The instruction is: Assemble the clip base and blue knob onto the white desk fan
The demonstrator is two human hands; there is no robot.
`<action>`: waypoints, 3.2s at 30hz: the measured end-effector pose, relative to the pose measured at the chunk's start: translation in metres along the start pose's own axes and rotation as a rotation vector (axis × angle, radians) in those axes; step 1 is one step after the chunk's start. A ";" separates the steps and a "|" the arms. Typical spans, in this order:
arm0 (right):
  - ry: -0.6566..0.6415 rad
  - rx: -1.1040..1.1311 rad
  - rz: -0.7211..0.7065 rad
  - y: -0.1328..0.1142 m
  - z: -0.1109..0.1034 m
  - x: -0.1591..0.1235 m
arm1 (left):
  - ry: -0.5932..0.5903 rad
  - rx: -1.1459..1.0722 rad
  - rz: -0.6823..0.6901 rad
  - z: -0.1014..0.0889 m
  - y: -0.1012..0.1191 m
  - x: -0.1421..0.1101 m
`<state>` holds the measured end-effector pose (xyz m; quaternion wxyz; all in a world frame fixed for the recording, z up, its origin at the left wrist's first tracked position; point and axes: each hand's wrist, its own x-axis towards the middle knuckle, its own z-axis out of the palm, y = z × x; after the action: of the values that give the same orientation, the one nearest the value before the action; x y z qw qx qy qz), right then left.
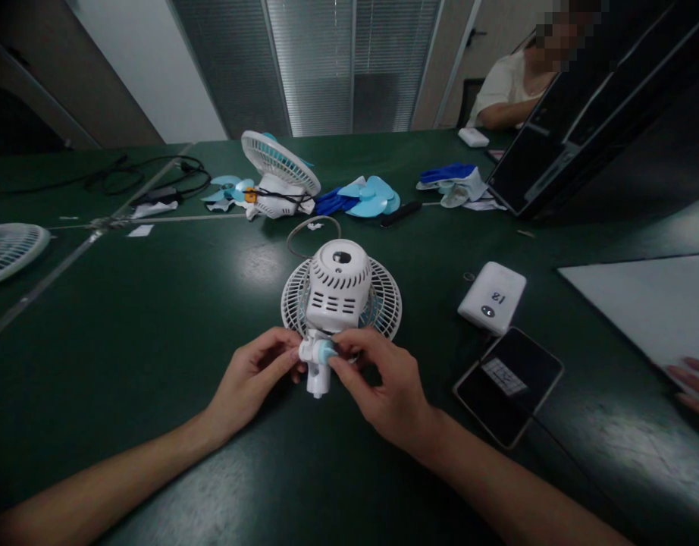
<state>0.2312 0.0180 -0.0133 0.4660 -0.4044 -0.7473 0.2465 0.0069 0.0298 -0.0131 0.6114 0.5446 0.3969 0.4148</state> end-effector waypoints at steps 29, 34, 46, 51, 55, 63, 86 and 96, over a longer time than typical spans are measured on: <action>-0.079 -0.193 -0.132 0.004 -0.010 0.004 | -0.026 0.031 -0.002 -0.001 -0.003 -0.001; -0.098 -0.189 -0.137 0.004 -0.012 0.003 | -0.031 0.046 -0.005 -0.001 -0.003 -0.002; -0.056 -0.418 -0.338 0.005 -0.019 0.002 | -0.019 0.065 -0.013 0.000 0.000 -0.002; -0.065 -0.378 -0.295 0.004 -0.020 0.004 | -0.024 0.075 -0.010 -0.001 -0.001 -0.002; -0.066 -0.364 -0.270 0.002 -0.018 0.004 | -0.025 0.070 -0.003 -0.001 -0.001 -0.001; -0.046 -0.324 -0.233 0.000 -0.016 0.005 | -0.037 0.092 0.021 -0.001 -0.002 -0.002; -0.020 -0.296 -0.241 -0.003 -0.015 0.003 | -0.029 0.142 0.055 0.000 -0.002 -0.003; -0.053 -0.392 -0.329 -0.001 -0.016 0.001 | -0.025 0.133 0.056 0.001 0.001 -0.003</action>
<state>0.2446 0.0185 -0.0051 0.3928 -0.3531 -0.8486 0.0285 0.0067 0.0272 -0.0122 0.5669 0.6001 0.4005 0.3976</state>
